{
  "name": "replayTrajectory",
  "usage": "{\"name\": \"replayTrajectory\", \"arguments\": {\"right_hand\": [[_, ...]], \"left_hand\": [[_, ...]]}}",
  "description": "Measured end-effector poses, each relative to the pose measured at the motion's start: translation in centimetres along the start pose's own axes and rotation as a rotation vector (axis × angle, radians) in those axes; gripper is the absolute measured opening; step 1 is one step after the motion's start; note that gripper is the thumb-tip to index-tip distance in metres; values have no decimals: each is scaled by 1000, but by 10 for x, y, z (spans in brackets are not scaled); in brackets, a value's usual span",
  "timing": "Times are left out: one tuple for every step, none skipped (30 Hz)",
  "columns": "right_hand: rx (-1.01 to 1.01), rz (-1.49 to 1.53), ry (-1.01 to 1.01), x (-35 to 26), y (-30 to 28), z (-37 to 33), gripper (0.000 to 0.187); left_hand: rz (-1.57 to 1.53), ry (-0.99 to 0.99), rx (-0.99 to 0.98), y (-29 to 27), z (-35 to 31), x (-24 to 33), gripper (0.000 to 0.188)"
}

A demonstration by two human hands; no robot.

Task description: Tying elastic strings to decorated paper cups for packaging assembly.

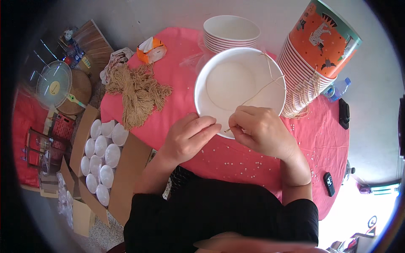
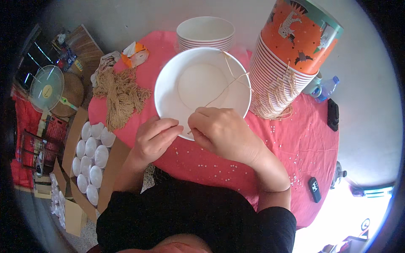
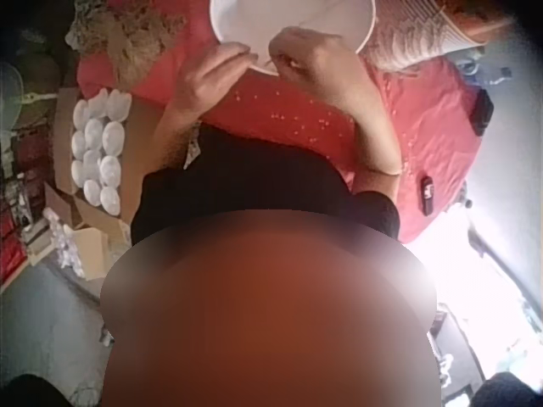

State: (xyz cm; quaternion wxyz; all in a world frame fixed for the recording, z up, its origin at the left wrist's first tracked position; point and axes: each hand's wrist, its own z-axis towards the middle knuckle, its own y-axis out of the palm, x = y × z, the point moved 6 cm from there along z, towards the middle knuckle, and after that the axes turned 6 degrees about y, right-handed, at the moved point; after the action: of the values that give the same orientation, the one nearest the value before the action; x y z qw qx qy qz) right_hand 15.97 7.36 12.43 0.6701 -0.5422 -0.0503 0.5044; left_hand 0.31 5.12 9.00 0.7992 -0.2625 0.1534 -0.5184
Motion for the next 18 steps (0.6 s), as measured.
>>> {"name": "replayTrajectory", "arguments": {"right_hand": [[0,0,1,0,-1,0,13],[0,-5,-6,-1,-1,0,13],[0,-10,-13,-2,-1,-1,14],[0,-10,-12,-2,-1,-1,14],[2,-14,-15,-2,-1,-1,14],[5,-17,-17,-3,-2,0,14],[4,-17,-17,-2,-1,0,14],[0,-22,-21,-2,-1,0,14],[-5,-28,-26,-2,-1,0,14],[-6,-27,-26,-2,0,0,14],[1,-33,-24,-2,0,-1,14],[9,-38,-22,-2,0,-1,13],[8,-38,-22,-3,0,-1,13],[19,-27,-14,-3,0,0,12],[31,-17,-6,-3,0,0,10],[30,-16,-7,-3,0,0,10],[27,-20,-9,-3,0,0,11],[25,-24,-11,-4,0,-1,11]], "left_hand": [[22,38,11,-1,0,2,27],[21,38,11,-1,0,1,27],[34,56,13,-1,0,2,27],[46,75,15,-1,0,3,28],[46,75,15,-1,0,3,28],[56,85,16,-2,0,4,28],[65,94,17,-2,0,5,29],[66,94,16,-3,1,5,29],[72,99,7,-4,1,6,29],[78,105,-3,-4,1,7,29],[77,104,-3,-4,2,7,29],[75,108,-2,-4,2,7,29],[72,112,-2,-4,3,8,29],[73,111,-2,-4,3,8,29],[85,120,3,-5,4,9,28],[97,130,9,-5,4,10,28],[97,129,9,-5,4,10,28],[101,131,5,-5,4,10,28]]}}
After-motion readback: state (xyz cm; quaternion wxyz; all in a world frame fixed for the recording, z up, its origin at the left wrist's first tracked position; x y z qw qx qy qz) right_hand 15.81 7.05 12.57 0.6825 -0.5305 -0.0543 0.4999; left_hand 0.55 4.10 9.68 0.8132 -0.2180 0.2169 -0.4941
